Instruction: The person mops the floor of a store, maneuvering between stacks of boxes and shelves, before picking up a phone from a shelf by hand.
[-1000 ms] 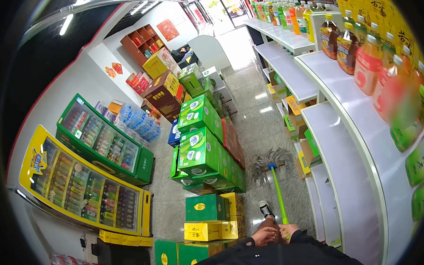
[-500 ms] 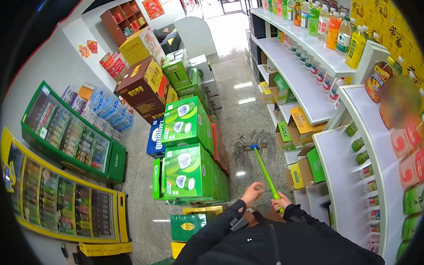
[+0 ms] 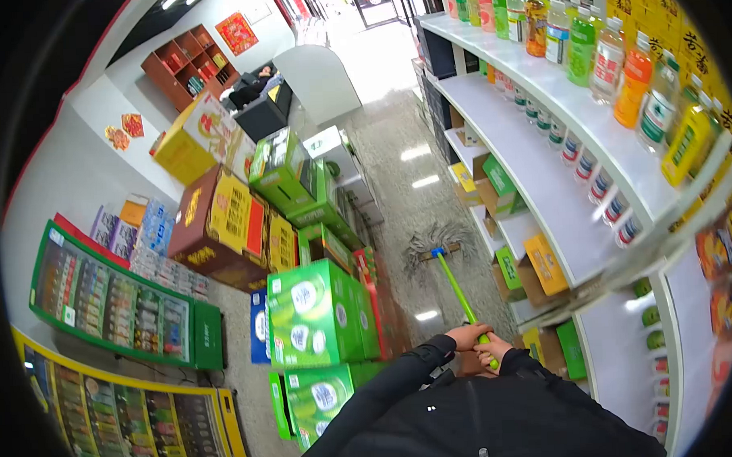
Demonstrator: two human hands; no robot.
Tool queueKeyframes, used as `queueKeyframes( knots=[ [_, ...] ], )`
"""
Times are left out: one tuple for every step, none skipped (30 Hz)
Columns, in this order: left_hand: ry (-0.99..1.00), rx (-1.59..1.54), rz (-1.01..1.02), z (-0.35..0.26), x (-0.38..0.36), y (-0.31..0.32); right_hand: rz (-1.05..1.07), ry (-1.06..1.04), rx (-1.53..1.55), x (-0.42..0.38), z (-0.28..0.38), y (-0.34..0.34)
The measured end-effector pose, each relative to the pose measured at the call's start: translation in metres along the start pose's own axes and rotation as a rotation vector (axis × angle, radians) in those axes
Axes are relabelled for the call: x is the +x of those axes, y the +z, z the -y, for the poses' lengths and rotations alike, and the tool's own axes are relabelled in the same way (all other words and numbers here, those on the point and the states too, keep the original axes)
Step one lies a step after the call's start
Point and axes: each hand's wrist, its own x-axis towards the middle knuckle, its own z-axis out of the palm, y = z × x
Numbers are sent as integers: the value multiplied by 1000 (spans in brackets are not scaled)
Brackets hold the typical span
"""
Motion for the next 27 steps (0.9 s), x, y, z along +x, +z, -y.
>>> queueKeyframes(
  knots=[
    [1,11,29,10,11,-28,11,-11,-5,15,25,9],
    [1,19,56,20,21,-54,21,-19,-10,29,47,17],
    [-12,33,54,29,30,-76,40,-22,-11,42,66,24],
    [-41,74,90,40,41,-101,55,-44,21,55,86,31],
    [-72,111,124,51,51,-123,70,-64,51,68,107,40],
    [-84,117,115,61,56,-141,65,-64,87,81,124,48],
    [-93,135,99,73,62,-153,74,-58,76,93,136,55],
    [-98,151,80,85,69,-165,68,-83,79,106,147,60],
    [-98,167,60,96,77,-175,59,-109,79,118,157,64],
    [-80,133,27,109,81,-182,37,-125,84,126,167,69],
    [-91,96,11,120,87,-189,39,-130,72,135,178,69],
    [-90,116,9,131,94,-196,45,-107,54,145,187,70],
    [-90,136,11,142,102,-207,51,-83,38,154,200,75],
    [-88,135,15,149,109,-221,53,-77,76,150,218,89],
    [-86,132,8,159,116,-236,50,-77,69,158,234,95],
    [-106,147,14,166,124,-252,39,-65,62,168,249,101],
    [-127,157,18,175,128,-267,25,-50,54,180,263,107],
    [-90,154,10,186,135,-287,30,-34,-15,193,282,114],
    [-83,145,-4,202,143,-305,20,-32,-30,210,299,117],
    [-70,187,4,217,152,-324,34,-19,-28,228,318,120],
    [-58,233,16,232,159,-344,50,-8,-21,244,335,127],
    [-21,248,-4,247,166,-364,83,-11,-1,257,356,138],
    [-12,250,-11,262,171,-389,77,-19,-8,271,376,152],
    [-31,273,10,275,178,-410,85,-4,34,284,395,163],
    [-56,293,33,281,179,-432,94,17,76,296,411,174],
    [-65,340,85,289,179,-457,81,22,78,311,424,186],
    [-68,347,78,295,178,-478,86,19,71,325,435,197]
  ],
)
